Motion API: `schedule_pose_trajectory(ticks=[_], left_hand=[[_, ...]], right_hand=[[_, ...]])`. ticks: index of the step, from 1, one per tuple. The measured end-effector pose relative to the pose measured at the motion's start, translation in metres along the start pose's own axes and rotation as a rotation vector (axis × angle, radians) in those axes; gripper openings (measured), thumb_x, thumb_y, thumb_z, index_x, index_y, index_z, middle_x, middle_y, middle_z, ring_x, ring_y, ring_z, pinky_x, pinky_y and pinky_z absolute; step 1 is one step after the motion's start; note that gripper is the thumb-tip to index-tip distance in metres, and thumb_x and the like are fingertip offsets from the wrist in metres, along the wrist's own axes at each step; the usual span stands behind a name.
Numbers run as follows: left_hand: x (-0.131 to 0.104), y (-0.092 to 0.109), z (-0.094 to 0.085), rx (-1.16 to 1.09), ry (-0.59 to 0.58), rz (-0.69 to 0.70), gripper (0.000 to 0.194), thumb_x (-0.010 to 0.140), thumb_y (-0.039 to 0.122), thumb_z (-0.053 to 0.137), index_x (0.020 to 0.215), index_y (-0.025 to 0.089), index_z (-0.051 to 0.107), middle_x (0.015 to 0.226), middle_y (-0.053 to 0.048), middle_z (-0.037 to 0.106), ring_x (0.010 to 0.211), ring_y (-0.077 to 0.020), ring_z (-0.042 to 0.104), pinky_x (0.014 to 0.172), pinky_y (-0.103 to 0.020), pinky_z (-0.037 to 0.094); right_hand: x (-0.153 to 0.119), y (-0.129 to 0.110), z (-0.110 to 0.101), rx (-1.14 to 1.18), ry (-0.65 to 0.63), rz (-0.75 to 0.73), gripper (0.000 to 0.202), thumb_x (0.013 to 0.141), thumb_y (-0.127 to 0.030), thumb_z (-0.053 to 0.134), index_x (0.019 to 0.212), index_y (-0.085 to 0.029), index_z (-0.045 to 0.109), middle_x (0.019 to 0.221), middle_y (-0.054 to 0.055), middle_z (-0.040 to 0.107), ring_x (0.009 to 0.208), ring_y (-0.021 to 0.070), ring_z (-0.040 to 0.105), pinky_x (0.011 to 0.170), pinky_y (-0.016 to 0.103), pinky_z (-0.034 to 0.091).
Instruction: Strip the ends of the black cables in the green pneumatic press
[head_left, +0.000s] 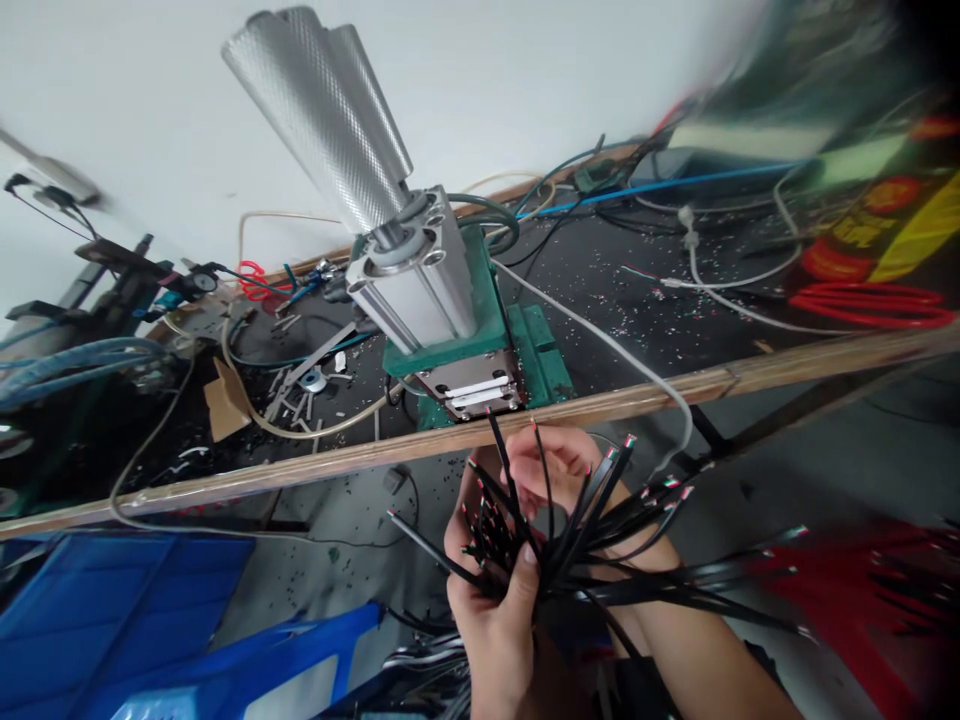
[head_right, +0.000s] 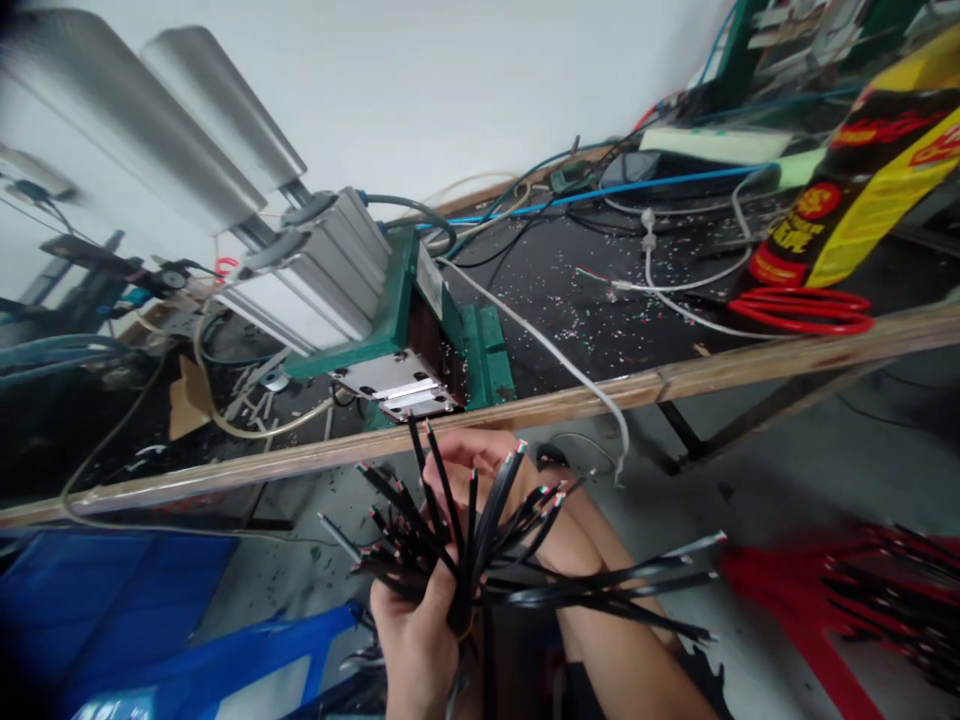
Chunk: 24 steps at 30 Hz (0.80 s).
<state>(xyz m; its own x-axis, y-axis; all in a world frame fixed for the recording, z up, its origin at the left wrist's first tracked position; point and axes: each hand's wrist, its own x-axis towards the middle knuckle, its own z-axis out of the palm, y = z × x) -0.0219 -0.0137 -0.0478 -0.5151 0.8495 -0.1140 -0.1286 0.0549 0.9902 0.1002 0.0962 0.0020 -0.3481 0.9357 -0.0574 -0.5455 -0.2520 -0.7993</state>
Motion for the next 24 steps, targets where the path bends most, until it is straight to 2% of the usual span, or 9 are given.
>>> schedule_pose_trajectory(ticks=[3,7,10,12,15,17,19,22,24], left_hand=[[0.0,0.003,0.001,-0.017,-0.004,-0.015,0.043,0.077,0.048,0.105,0.096,0.02,0.079,0.084,-0.006,0.081,0.087,-0.03,0.083,0.094,-0.046,0.069],[0.004,0.008,-0.004,-0.028,-0.039,-0.042,0.041,0.073,0.045,0.108,0.09,0.02,0.079,0.083,-0.004,0.08,0.079,-0.0259,0.081,0.095,-0.046,0.069],[0.006,0.011,-0.006,-0.026,-0.046,-0.05,0.04,0.073,0.045,0.107,0.089,0.02,0.082,0.078,-0.005,0.079,0.087,-0.03,0.083,0.092,-0.042,0.069],[0.005,0.012,-0.007,-0.021,-0.033,-0.052,0.039,0.074,0.047,0.106,0.088,0.02,0.082,0.073,-0.004,0.078,0.084,-0.0308,0.083,0.088,-0.042,0.07],[0.004,0.012,-0.006,-0.022,-0.007,-0.057,0.04,0.074,0.048,0.106,0.087,0.02,0.082,0.072,-0.003,0.078,0.074,-0.0275,0.081,0.083,-0.041,0.07],[0.004,0.013,-0.006,-0.028,-0.004,-0.061,0.041,0.072,0.048,0.107,0.085,0.019,0.081,0.072,-0.003,0.078,0.074,-0.0274,0.081,0.081,-0.039,0.07],[0.004,0.015,-0.006,-0.035,-0.011,-0.065,0.041,0.071,0.048,0.108,0.086,0.019,0.082,0.071,-0.004,0.078,0.079,-0.0294,0.082,0.085,-0.041,0.07],[0.003,0.018,-0.005,-0.042,-0.008,-0.065,0.041,0.073,0.047,0.107,0.093,0.019,0.085,0.078,-0.006,0.081,0.086,-0.0315,0.083,0.095,-0.047,0.069],[0.003,0.019,-0.003,-0.046,0.005,-0.066,0.041,0.072,0.048,0.108,0.089,0.019,0.084,0.082,-0.007,0.082,0.089,-0.0318,0.084,0.097,-0.046,0.068]], right_hand=[[-0.003,-0.003,0.003,-0.043,0.018,0.01,0.027,0.075,-0.037,0.101,0.073,-0.02,0.079,0.061,-0.002,0.067,0.052,0.0132,0.057,0.05,0.022,0.044],[-0.001,-0.001,0.005,-0.092,0.056,0.011,0.025,0.079,-0.036,0.096,0.077,-0.022,0.075,0.058,-0.004,0.064,0.052,0.0145,0.056,0.051,0.023,0.045],[0.0,-0.002,0.004,-0.137,0.07,0.046,0.023,0.079,-0.032,0.095,0.077,-0.022,0.074,0.054,-0.005,0.062,0.048,0.0129,0.053,0.05,0.022,0.041],[-0.003,-0.002,0.001,-0.154,0.057,0.073,0.023,0.076,-0.028,0.096,0.074,-0.022,0.074,0.054,-0.005,0.063,0.048,0.0122,0.052,0.05,0.022,0.04],[-0.01,-0.002,-0.004,-0.163,-0.015,0.116,0.024,0.07,-0.032,0.1,0.073,-0.023,0.078,0.06,-0.002,0.069,0.051,0.0144,0.056,0.051,0.023,0.041],[-0.014,-0.001,-0.007,-0.166,-0.078,0.137,0.025,0.069,-0.04,0.1,0.072,-0.023,0.081,0.062,0.001,0.071,0.053,0.0168,0.06,0.05,0.024,0.043],[-0.016,-0.001,-0.01,-0.171,-0.135,0.13,0.027,0.068,-0.044,0.1,0.07,-0.023,0.082,0.067,0.002,0.072,0.056,0.0176,0.062,0.051,0.025,0.045],[-0.014,-0.004,-0.014,-0.188,-0.212,0.104,0.023,0.067,-0.039,0.101,0.073,-0.023,0.085,0.074,0.002,0.074,0.061,0.016,0.062,0.057,0.025,0.05],[-0.009,-0.008,-0.017,-0.213,-0.267,0.108,0.017,0.07,-0.033,0.1,0.075,-0.023,0.088,0.072,0.0,0.072,0.06,0.0148,0.058,0.059,0.025,0.05]])
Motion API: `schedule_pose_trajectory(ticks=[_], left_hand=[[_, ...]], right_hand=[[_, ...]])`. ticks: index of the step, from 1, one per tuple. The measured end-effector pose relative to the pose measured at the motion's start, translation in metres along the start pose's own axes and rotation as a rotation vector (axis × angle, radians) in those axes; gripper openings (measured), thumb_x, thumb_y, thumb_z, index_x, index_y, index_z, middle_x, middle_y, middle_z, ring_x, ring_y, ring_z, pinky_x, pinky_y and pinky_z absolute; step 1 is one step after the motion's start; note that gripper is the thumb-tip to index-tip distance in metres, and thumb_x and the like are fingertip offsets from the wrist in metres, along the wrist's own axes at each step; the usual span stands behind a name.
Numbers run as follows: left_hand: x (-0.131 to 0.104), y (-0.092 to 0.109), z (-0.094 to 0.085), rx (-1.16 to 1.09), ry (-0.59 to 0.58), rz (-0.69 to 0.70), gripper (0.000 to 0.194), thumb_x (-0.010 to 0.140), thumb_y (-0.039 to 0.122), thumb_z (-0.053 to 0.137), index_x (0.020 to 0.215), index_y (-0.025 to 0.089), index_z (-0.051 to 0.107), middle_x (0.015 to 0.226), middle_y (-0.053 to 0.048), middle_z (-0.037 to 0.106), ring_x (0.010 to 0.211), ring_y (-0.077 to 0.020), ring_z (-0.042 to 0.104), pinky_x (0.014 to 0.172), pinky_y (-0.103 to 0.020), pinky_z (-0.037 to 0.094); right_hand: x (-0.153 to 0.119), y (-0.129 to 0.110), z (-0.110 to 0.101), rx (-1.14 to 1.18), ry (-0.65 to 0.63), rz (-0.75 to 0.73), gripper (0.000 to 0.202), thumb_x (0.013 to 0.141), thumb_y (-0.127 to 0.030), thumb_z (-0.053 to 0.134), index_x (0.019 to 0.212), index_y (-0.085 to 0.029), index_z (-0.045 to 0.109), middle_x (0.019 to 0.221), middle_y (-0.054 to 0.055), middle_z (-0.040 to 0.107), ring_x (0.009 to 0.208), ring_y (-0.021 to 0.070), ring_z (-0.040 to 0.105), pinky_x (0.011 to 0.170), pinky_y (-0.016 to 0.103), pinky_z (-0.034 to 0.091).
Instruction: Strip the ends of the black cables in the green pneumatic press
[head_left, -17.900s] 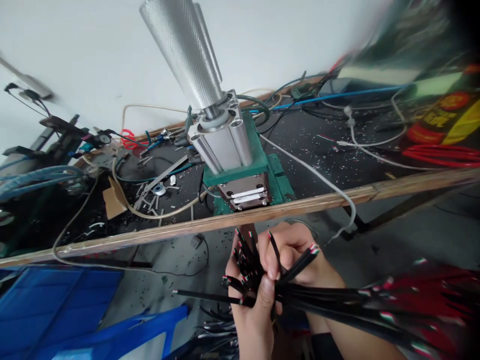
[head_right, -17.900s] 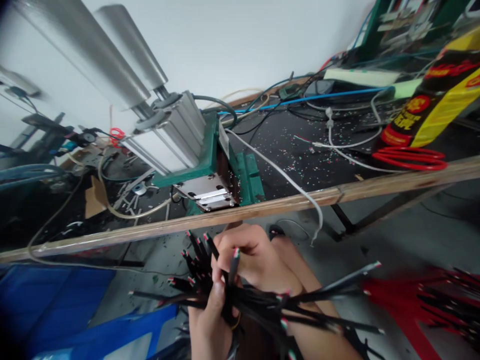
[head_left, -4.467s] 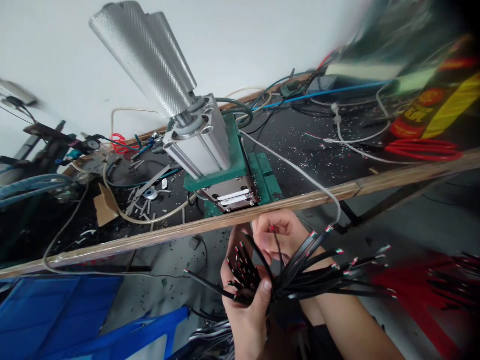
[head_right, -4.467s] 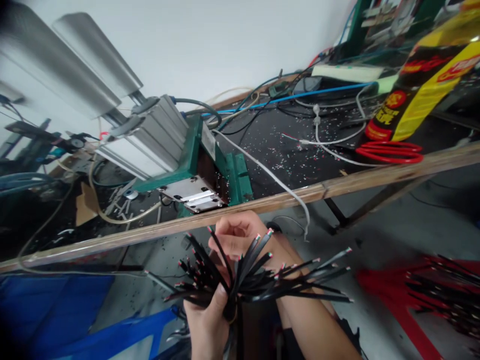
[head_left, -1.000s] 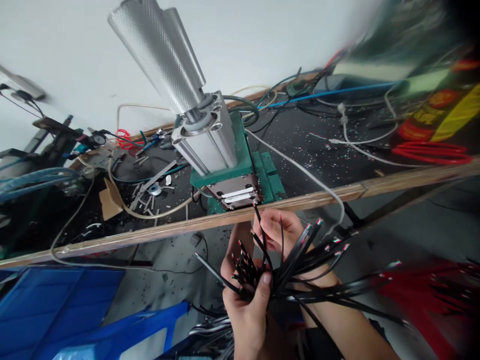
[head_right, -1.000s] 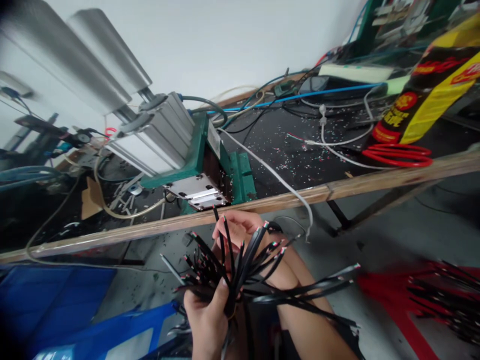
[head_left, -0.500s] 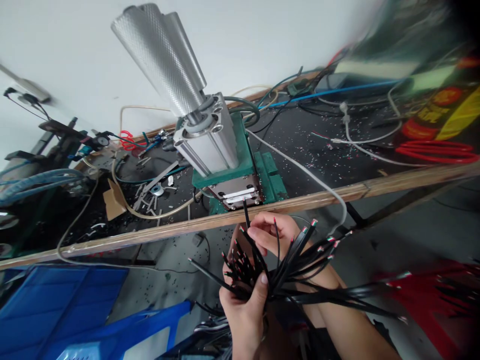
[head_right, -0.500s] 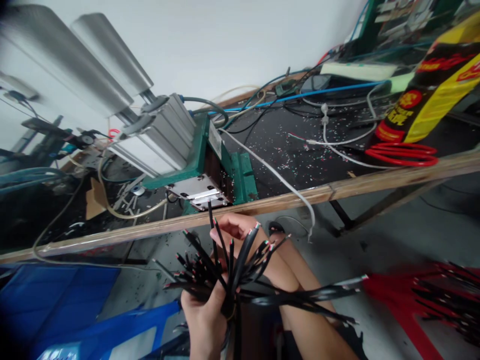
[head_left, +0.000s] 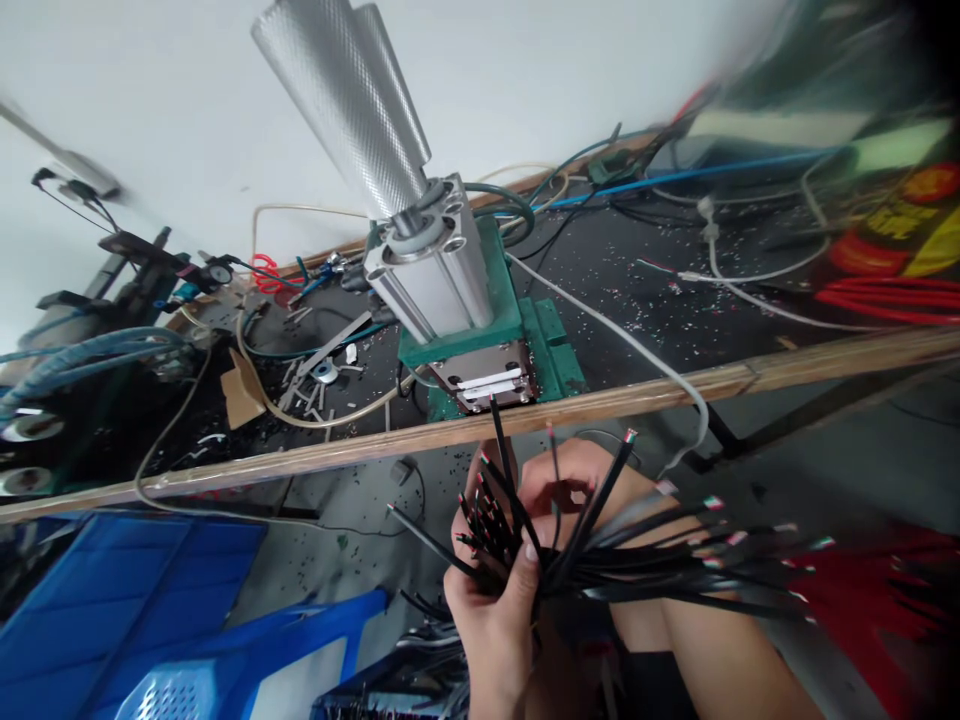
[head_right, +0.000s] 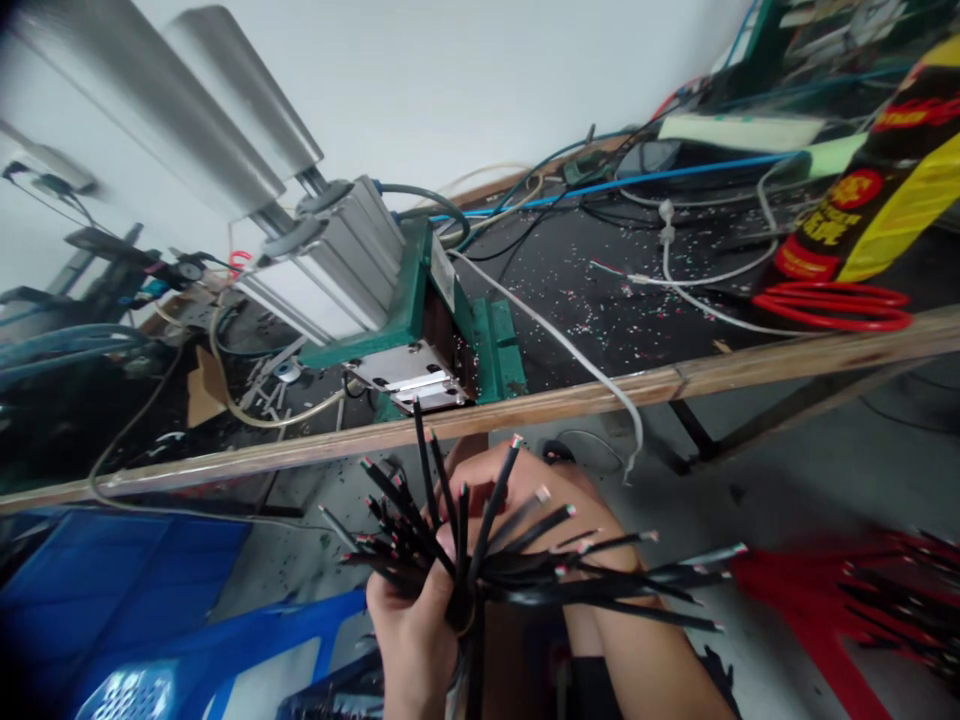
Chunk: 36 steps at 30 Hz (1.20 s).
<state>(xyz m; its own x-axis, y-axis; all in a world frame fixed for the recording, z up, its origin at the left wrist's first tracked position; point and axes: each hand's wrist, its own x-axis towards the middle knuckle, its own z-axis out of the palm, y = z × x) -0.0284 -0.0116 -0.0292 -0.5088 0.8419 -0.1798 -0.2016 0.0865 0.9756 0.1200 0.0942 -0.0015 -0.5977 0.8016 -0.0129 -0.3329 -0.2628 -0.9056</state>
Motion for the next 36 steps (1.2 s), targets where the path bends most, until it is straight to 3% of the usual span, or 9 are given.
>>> schedule_pose_trajectory(ticks=[3,6,11,13,18,22,28,34,36], left_hand=[[0.0,0.002,0.002,-0.008,0.024,0.001,0.043,0.068,0.049,0.109,0.085,0.02,0.083,0.081,-0.006,0.08,0.094,-0.0329,0.084,0.096,-0.043,0.068],[-0.001,0.0,0.002,-0.003,0.052,0.005,0.047,0.066,0.053,0.109,0.089,0.02,0.085,0.08,-0.005,0.08,0.085,-0.0291,0.082,0.089,-0.039,0.069],[-0.006,-0.009,-0.004,0.02,0.115,-0.002,0.05,0.067,0.058,0.108,0.078,0.017,0.083,0.064,0.0,0.07,0.056,-0.0158,0.065,0.055,-0.024,0.055],[-0.008,-0.013,-0.007,0.019,0.141,0.005,0.051,0.067,0.058,0.108,0.078,0.016,0.082,0.064,0.0,0.072,0.05,-0.012,0.059,0.05,-0.021,0.05],[-0.014,-0.012,-0.006,-0.002,0.177,0.03,0.054,0.063,0.053,0.112,0.096,0.016,0.088,0.081,-0.007,0.085,0.07,-0.0216,0.079,0.065,-0.026,0.063],[-0.027,-0.011,0.004,-0.055,0.167,0.035,0.055,0.062,0.053,0.112,0.098,0.021,0.085,0.079,-0.006,0.083,0.085,-0.0313,0.085,0.068,-0.032,0.068],[-0.037,-0.02,0.01,-0.104,0.363,0.062,0.052,0.057,0.039,0.115,0.086,0.021,0.076,0.08,-0.002,0.085,0.066,-0.0238,0.083,0.069,-0.033,0.071],[-0.032,-0.02,0.013,-0.106,0.363,0.092,0.051,0.058,0.053,0.113,0.077,0.019,0.079,0.067,-0.001,0.082,0.056,-0.0165,0.077,0.06,-0.02,0.064],[-0.032,-0.021,0.012,-0.097,0.372,0.092,0.05,0.056,0.047,0.115,0.076,0.018,0.08,0.067,-0.002,0.082,0.057,-0.0168,0.077,0.06,-0.02,0.064]], right_hand=[[0.007,-0.004,-0.004,-0.037,-0.079,0.009,0.013,0.067,-0.023,0.1,0.072,-0.023,0.087,0.065,0.0,0.07,0.058,0.0157,0.055,0.057,0.026,0.049],[0.01,-0.005,-0.001,-0.026,-0.067,0.016,0.015,0.07,-0.025,0.099,0.067,-0.023,0.084,0.065,0.0,0.069,0.061,0.0174,0.057,0.055,0.026,0.045],[0.002,-0.007,0.007,0.018,0.009,0.04,0.02,0.073,-0.03,0.099,0.065,-0.022,0.083,0.063,0.0,0.066,0.056,0.0152,0.053,0.052,0.026,0.04],[-0.002,-0.008,0.009,0.029,0.043,0.04,0.018,0.074,-0.027,0.099,0.066,-0.022,0.084,0.062,-0.001,0.065,0.056,0.0139,0.052,0.054,0.025,0.039],[-0.002,-0.012,0.014,0.07,0.158,0.036,0.012,0.078,-0.023,0.096,0.072,-0.022,0.085,0.055,-0.001,0.067,0.048,0.0148,0.054,0.048,0.024,0.037],[0.011,-0.017,0.02,0.193,0.31,-0.105,0.027,0.084,-0.043,0.092,0.074,-0.022,0.079,0.049,-0.005,0.058,0.042,0.0108,0.046,0.045,0.022,0.033],[0.019,-0.015,0.025,0.215,0.34,-0.233,0.03,0.093,-0.046,0.092,0.083,-0.02,0.082,0.058,-0.004,0.063,0.047,0.0076,0.051,0.046,0.018,0.034],[0.016,-0.016,0.031,0.02,0.299,-0.149,0.032,0.096,-0.044,0.083,0.079,-0.018,0.08,0.056,-0.004,0.059,0.05,0.0096,0.051,0.05,0.021,0.039],[0.017,-0.019,0.036,-0.026,0.342,-0.157,0.03,0.094,-0.042,0.082,0.076,-0.018,0.076,0.052,-0.004,0.058,0.049,0.0109,0.05,0.05,0.023,0.038]])
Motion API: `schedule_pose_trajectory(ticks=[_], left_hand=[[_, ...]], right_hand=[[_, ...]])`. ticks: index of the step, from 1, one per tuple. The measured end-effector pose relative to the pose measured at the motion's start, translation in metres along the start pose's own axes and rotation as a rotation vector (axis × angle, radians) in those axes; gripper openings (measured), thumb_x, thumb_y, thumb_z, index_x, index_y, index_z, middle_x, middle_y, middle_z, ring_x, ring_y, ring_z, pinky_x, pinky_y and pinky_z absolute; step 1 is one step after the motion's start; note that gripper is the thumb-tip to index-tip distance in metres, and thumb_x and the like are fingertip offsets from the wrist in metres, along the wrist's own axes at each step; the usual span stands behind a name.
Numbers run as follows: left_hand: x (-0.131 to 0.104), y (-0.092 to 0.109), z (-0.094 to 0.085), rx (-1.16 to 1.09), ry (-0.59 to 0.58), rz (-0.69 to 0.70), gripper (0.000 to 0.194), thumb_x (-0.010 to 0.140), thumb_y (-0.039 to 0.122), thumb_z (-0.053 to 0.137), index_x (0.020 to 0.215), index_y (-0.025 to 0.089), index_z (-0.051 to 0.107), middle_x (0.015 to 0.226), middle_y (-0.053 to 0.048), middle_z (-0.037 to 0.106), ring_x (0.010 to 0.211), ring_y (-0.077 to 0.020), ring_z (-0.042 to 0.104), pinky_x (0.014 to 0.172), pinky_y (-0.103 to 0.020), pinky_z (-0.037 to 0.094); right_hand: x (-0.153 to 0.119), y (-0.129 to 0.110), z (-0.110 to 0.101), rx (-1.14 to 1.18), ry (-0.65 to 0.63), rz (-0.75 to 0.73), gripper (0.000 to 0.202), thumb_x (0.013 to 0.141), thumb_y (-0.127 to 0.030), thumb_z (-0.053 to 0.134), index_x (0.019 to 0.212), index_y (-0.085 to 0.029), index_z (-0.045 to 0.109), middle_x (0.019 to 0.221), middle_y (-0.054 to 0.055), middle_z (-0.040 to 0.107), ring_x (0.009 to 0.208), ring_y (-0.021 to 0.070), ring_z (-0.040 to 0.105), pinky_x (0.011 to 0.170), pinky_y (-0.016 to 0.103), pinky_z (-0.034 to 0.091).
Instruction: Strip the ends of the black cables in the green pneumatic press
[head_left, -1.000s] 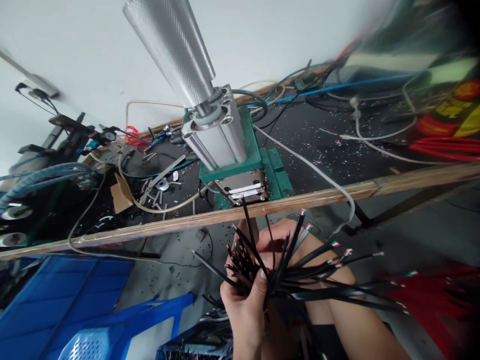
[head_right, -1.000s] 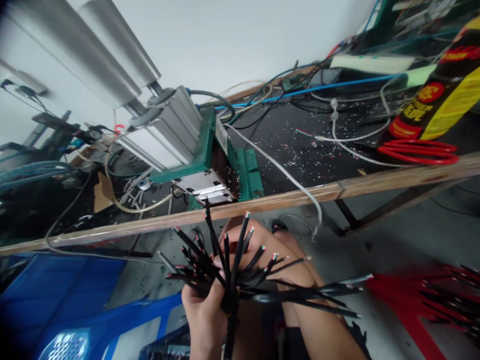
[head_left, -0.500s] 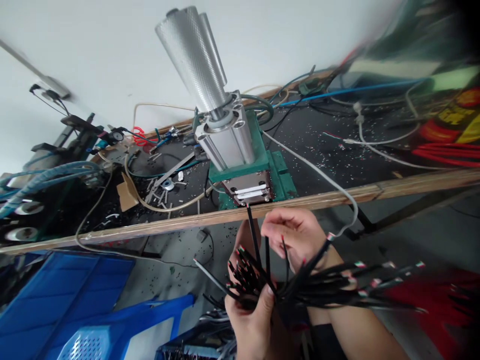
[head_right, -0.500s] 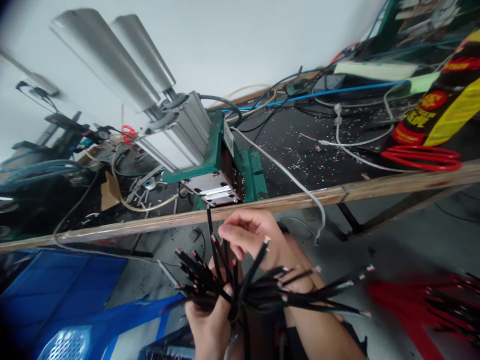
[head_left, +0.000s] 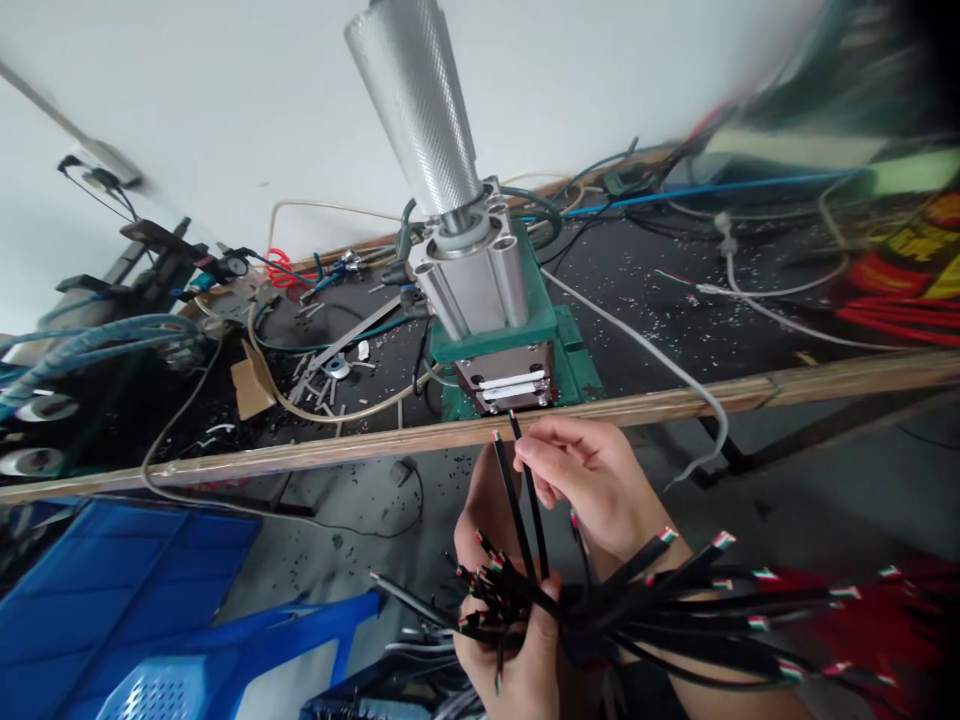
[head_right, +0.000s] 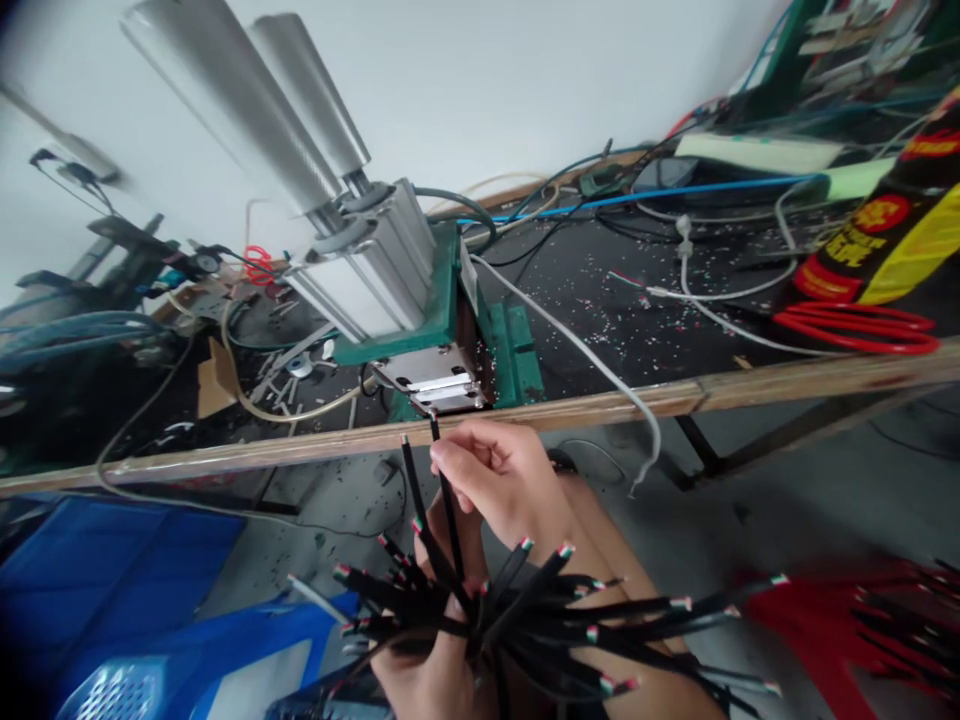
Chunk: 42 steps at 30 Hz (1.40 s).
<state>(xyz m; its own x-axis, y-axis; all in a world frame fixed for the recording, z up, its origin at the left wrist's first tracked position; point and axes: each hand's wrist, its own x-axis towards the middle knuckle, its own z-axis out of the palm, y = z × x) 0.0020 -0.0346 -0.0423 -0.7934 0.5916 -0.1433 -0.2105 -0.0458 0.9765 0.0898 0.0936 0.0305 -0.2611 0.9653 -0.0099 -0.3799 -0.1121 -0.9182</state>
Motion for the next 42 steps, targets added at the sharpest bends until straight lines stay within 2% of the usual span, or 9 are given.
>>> schedule_pose_trajectory(ticks=[3,9,14,19,22,27,32,36,42], left_hand=[[0.002,-0.003,-0.006,0.017,0.028,-0.013,0.049,0.053,0.037,0.116,0.079,0.019,0.079,0.069,-0.001,0.082,0.057,-0.0194,0.077,0.059,-0.024,0.066],[0.008,-0.001,-0.005,-0.019,0.008,-0.056,0.052,0.06,0.046,0.114,0.09,0.02,0.082,0.076,-0.003,0.086,0.063,-0.0229,0.082,0.062,-0.027,0.069],[0.018,0.008,0.003,-0.088,-0.068,-0.104,0.063,0.063,0.047,0.114,0.116,0.023,0.091,0.115,-0.008,0.091,0.1,-0.0253,0.088,0.091,-0.026,0.07],[0.034,0.011,-0.004,-0.078,-0.183,-0.091,0.032,0.065,0.033,0.114,0.085,0.021,0.092,0.076,-0.005,0.087,0.057,-0.017,0.08,0.071,-0.025,0.071],[0.037,0.01,-0.005,-0.086,-0.202,-0.095,0.031,0.067,0.034,0.113,0.084,0.021,0.091,0.069,-0.002,0.082,0.059,-0.0152,0.078,0.074,-0.025,0.07],[0.037,0.011,-0.004,-0.071,-0.212,-0.117,0.044,0.069,0.038,0.111,0.058,0.018,0.074,0.052,0.003,0.067,0.048,-0.0113,0.064,0.07,-0.027,0.07],[0.037,0.015,-0.001,-0.046,-0.207,-0.134,0.038,0.069,0.045,0.111,0.079,0.018,0.085,0.059,0.003,0.07,0.055,-0.0134,0.067,0.07,-0.026,0.069],[0.035,0.019,0.004,-0.038,-0.23,-0.122,0.043,0.073,0.048,0.109,0.068,0.018,0.078,0.062,0.001,0.072,0.057,-0.0135,0.068,0.076,-0.029,0.07],[0.034,0.023,0.006,-0.066,-0.228,-0.178,0.043,0.071,0.049,0.109,0.076,0.018,0.08,0.081,-0.004,0.083,0.08,-0.022,0.082,0.087,-0.032,0.071]], right_hand=[[-0.001,-0.001,0.01,-0.029,0.099,-0.025,0.031,0.092,-0.043,0.081,0.074,-0.019,0.075,0.052,-0.003,0.059,0.049,0.0127,0.052,0.051,0.025,0.039],[0.002,0.004,0.021,-0.073,0.194,-0.026,0.035,0.097,-0.045,0.078,0.072,-0.022,0.072,0.061,0.001,0.069,0.055,0.0151,0.059,0.053,0.026,0.045],[0.012,0.008,0.027,-0.063,0.233,-0.041,0.04,0.1,-0.047,0.075,0.069,-0.022,0.071,0.064,0.003,0.077,0.051,0.0133,0.058,0.049,0.023,0.045],[0.019,0.009,0.035,0.017,0.358,-0.026,0.044,0.093,-0.052,0.085,0.066,-0.021,0.069,0.06,0.003,0.076,0.049,0.0132,0.059,0.048,0.022,0.043],[0.023,0.009,0.038,0.022,0.413,-0.036,0.042,0.088,-0.049,0.089,0.063,-0.022,0.069,0.056,0.0,0.071,0.054,0.0156,0.067,0.052,0.021,0.047],[0.028,0.009,0.042,0.049,0.46,-0.053,0.041,0.078,-0.044,0.096,0.059,-0.022,0.067,0.058,-0.001,0.072,0.054,0.017,0.072,0.049,0.019,0.047],[0.027,0.009,0.042,0.042,0.481,-0.052,0.043,0.076,-0.04,0.097,0.055,-0.022,0.064,0.055,-0.002,0.068,0.056,0.0175,0.075,0.051,0.017,0.047],[0.026,0.007,0.042,0.02,0.491,-0.058,0.044,0.078,-0.043,0.096,0.055,-0.023,0.064,0.051,-0.004,0.062,0.062,0.0212,0.079,0.051,0.019,0.046],[0.024,0.003,0.045,-0.018,0.481,-0.016,0.051,0.082,-0.048,0.095,0.056,-0.022,0.06,0.055,-0.002,0.064,0.059,0.0205,0.075,0.054,0.022,0.047]])
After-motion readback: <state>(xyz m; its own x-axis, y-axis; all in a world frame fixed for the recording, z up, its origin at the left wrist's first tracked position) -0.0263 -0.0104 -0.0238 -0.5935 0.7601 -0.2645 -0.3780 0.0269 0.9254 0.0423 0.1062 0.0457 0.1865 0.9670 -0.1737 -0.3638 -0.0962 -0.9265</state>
